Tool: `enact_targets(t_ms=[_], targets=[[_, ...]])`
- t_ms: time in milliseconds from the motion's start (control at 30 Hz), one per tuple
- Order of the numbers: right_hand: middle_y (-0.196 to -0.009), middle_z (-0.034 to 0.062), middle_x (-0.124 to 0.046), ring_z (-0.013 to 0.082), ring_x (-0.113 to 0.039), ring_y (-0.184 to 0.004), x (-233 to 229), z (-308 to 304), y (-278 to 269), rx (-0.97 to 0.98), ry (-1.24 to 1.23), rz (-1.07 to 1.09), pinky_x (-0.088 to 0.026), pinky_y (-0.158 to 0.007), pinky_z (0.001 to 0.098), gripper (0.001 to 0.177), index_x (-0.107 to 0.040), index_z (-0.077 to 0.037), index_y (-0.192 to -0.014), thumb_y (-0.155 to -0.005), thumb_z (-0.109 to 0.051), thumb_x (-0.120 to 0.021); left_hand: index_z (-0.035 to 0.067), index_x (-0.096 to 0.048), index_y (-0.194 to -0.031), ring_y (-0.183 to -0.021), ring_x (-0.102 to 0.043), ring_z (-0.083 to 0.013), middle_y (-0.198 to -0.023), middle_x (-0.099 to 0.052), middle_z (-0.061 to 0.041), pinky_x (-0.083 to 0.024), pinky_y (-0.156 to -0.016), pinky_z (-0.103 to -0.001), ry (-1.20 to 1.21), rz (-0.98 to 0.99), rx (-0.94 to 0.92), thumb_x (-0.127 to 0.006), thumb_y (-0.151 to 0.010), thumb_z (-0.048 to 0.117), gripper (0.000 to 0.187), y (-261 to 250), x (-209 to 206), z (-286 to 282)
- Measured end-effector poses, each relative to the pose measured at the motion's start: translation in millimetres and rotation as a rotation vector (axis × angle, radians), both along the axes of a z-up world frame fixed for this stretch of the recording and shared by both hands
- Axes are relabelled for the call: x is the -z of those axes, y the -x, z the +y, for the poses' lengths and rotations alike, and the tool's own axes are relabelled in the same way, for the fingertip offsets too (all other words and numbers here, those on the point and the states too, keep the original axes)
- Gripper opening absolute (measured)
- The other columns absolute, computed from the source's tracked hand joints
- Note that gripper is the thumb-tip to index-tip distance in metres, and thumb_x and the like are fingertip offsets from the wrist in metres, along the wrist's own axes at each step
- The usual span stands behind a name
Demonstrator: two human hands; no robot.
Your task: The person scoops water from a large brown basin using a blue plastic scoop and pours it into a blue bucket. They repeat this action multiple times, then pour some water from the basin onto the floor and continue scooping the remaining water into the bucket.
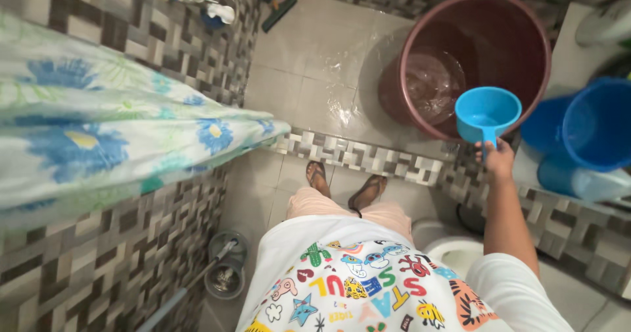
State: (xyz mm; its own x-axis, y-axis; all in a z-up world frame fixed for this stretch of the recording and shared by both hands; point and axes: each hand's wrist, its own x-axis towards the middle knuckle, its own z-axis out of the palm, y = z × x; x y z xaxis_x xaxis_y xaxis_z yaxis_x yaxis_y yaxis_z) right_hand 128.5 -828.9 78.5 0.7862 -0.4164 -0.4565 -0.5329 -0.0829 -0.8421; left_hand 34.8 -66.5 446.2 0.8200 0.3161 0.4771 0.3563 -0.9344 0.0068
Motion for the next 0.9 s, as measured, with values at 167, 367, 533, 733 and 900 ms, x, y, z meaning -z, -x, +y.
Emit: enact_targets(t_ms=[167,367,533,733,900], targets=[[-0.109,0.0144,-0.073,0.0219,-0.072,-0.082,-2.8,-12.2,7.2,0.154,-0.262,0.023,-0.062,-0.069,0.0343,0.022,-0.055,0.002,-0.130,-0.109,-0.004,-0.054,0.006,-0.062,-0.120,-0.136,-0.061,-0.0304,-0.143,-0.059,-0.015,-0.040,-0.123,-0.049,-0.025,-0.137,0.043,-0.062,-0.090,0.004,0.030,-8.2,30.5,-37.6],[-0.102,0.0129,-0.072,0.0266,-0.077,-0.084,12.5,-47.3,13.4,0.299,-0.423,0.178,-0.064,-0.070,0.0364,0.027,-0.056,0.001,-0.119,-0.093,-0.001,-0.051,0.005,-0.062,-0.116,-0.136,-0.062,-0.0299,-0.142,-0.058,-0.016,-0.040,-0.123,-0.050,0.298,-0.389,0.391,-0.060,-0.090,0.003,0.027,21.7,55.9,-74.7],[-0.085,0.0127,-0.064,0.0238,-0.062,-0.063,56.2,-66.7,-0.4,0.054,-0.234,0.172,-0.052,-0.055,0.0364,0.017,-0.055,0.007,-0.103,-0.091,-0.006,-0.057,0.002,-0.070,-0.122,-0.132,-0.056,-0.0364,-0.136,-0.063,-0.018,-0.042,-0.113,-0.049,0.717,0.086,0.439,-0.061,-0.077,-0.004,0.046,-71.0,264.1,-235.8],[-0.081,0.0100,-0.068,0.0190,-0.064,-0.062,158.1,-86.2,-53.3,-0.097,0.294,0.229,-0.050,-0.051,0.0354,0.027,-0.060,-0.005,-0.119,-0.098,-0.022,-0.063,0.009,-0.022,-0.162,-0.153,-0.027,-0.0448,-0.165,-0.023,-0.024,-0.029,-0.125,-0.049,1.254,0.510,0.578,-0.073,-0.085,0.002,0.092,-153.0,420.8,-395.8],[-0.101,0.0317,-0.071,0.0477,-0.069,-0.094,247.6,-106.2,-84.8,-0.674,0.932,0.355,-0.056,-0.080,0.0543,0.038,-0.056,0.004,-0.127,-0.097,-0.019,-0.061,0.016,0.011,-0.162,-0.155,-0.014,-0.0448,-0.168,-0.003,-0.029,-0.028,-0.122,-0.045,1.320,0.726,0.378,-0.090,-0.069,0.005,0.138,-218.4,515.2,-482.6]])
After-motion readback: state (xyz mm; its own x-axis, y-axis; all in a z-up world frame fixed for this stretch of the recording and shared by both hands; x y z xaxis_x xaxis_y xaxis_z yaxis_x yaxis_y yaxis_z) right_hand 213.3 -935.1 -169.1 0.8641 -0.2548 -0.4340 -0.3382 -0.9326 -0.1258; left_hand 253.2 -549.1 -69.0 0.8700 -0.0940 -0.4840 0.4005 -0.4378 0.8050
